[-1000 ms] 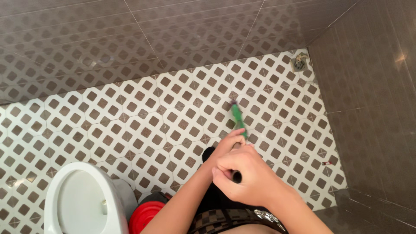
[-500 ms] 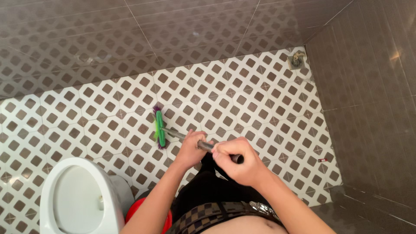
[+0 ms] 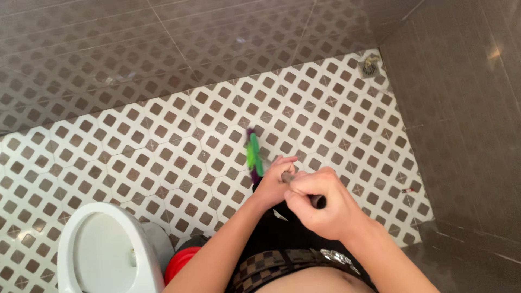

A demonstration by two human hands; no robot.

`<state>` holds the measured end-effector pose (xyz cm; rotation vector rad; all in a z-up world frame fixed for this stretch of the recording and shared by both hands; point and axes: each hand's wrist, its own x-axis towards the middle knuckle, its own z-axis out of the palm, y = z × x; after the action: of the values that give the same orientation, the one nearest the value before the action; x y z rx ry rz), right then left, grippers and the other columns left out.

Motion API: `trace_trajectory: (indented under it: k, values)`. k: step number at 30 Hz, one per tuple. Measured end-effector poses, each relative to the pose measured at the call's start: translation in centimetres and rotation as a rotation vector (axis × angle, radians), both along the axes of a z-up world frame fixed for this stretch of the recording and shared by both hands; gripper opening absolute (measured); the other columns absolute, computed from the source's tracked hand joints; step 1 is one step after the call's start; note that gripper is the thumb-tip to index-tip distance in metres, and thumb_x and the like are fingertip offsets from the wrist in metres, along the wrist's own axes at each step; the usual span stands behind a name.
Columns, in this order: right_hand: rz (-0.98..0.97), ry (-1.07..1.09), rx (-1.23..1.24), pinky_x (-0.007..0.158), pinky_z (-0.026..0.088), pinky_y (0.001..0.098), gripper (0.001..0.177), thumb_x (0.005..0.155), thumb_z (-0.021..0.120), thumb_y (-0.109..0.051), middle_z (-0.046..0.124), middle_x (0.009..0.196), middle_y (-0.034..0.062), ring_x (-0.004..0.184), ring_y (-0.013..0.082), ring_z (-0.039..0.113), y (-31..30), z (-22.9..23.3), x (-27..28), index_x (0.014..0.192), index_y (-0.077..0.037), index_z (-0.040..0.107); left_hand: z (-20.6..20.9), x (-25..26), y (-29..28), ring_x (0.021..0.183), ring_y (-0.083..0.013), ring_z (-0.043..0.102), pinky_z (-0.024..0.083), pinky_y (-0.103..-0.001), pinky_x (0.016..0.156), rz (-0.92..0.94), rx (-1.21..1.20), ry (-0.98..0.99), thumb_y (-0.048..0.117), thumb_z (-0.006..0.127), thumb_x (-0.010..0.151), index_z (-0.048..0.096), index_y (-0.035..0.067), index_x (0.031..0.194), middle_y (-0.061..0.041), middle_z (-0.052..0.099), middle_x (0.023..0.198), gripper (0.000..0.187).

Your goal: The person connects and tightens the sections of a broom handle by hand while holding the brush head.

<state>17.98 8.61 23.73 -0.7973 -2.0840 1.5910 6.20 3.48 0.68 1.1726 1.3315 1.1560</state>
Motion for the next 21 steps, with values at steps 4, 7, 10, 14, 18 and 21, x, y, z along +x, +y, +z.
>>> trace_trajectory:
  k: [4, 7, 10, 14, 18, 21]
  values:
    - [0.092, -0.034, 0.147, 0.050, 0.034, 0.0362, 0.034, 0.079, 0.065, -0.001, 0.041, 0.048, 0.0090, 0.043, 0.0231, 0.036, -0.5, 0.9, -0.9, 0.055, -0.001, 0.040, -0.3, 0.8, 0.9, 0.153, -0.0373, 0.027, 0.025, -0.052, 0.119, -0.068, -0.012, -0.135, 0.021, 0.077, 0.090, 0.052, 0.008, 0.081, -0.020, 0.053, 0.145, 0.030]
    - [0.179, -0.188, 0.102, 0.048, 0.034, 0.0394, 0.035, 0.076, 0.068, -0.004, 0.044, 0.044, 0.0096, 0.042, 0.0275, 0.039, -1.5, 0.6, -1.8, 0.051, -0.003, 0.043, -0.5, 1.1, 1.1, 0.154, -0.0378, 0.028, 0.022, -0.052, 0.121, -0.152, -0.002, -0.128, 0.023, 0.074, 0.093, 0.051, 0.009, 0.083, -0.020, 0.057, 0.136, 0.029]
    - [0.238, -0.330, 0.089, 0.047, 0.034, 0.0408, 0.036, 0.077, 0.069, -0.007, 0.046, 0.046, 0.0102, 0.043, 0.0287, 0.042, -2.2, -0.1, -2.5, 0.052, -0.003, 0.044, 0.5, 2.1, 0.4, 0.148, -0.0358, 0.035, 0.033, -0.050, 0.118, -0.176, -0.164, -0.177, 0.029, 0.075, 0.093, 0.051, 0.011, 0.081, -0.018, 0.062, 0.110, 0.032]
    - [0.170, -0.297, 0.090, 0.047, 0.032, 0.0417, 0.039, 0.078, 0.072, -0.009, 0.045, 0.047, 0.0106, 0.044, 0.0288, 0.040, -1.9, 1.2, -2.5, 0.054, -0.002, 0.042, 2.1, 2.1, 1.3, 0.147, -0.0334, 0.031, 0.029, -0.048, 0.118, -0.222, -0.141, -0.194, 0.026, 0.073, 0.094, 0.052, 0.010, 0.083, -0.015, 0.064, 0.108, 0.029]
    - [0.126, -0.142, 0.187, 0.052, 0.036, 0.0373, 0.045, 0.079, 0.078, -0.013, 0.045, 0.050, 0.0059, 0.051, 0.0227, 0.046, -1.8, 4.4, -1.2, 0.058, -0.005, 0.039, 3.1, 2.8, 1.7, 0.115, -0.0341, 0.050, 0.039, -0.046, 0.116, -0.119, -0.251, -0.702, 0.019, 0.077, 0.096, 0.050, 0.007, 0.085, -0.012, 0.049, 0.108, 0.031]
    - [0.067, -0.232, 0.004, 0.049, 0.033, 0.0362, 0.042, 0.077, 0.080, -0.012, 0.042, 0.049, 0.0061, 0.046, 0.0225, 0.041, -1.8, 5.5, -0.4, 0.058, -0.006, 0.042, 5.2, 1.4, 0.6, 0.133, -0.0289, 0.054, 0.047, -0.037, 0.099, -0.077, 0.055, -0.093, 0.022, 0.078, 0.083, 0.052, 0.008, 0.081, -0.014, 0.067, 0.108, 0.029]
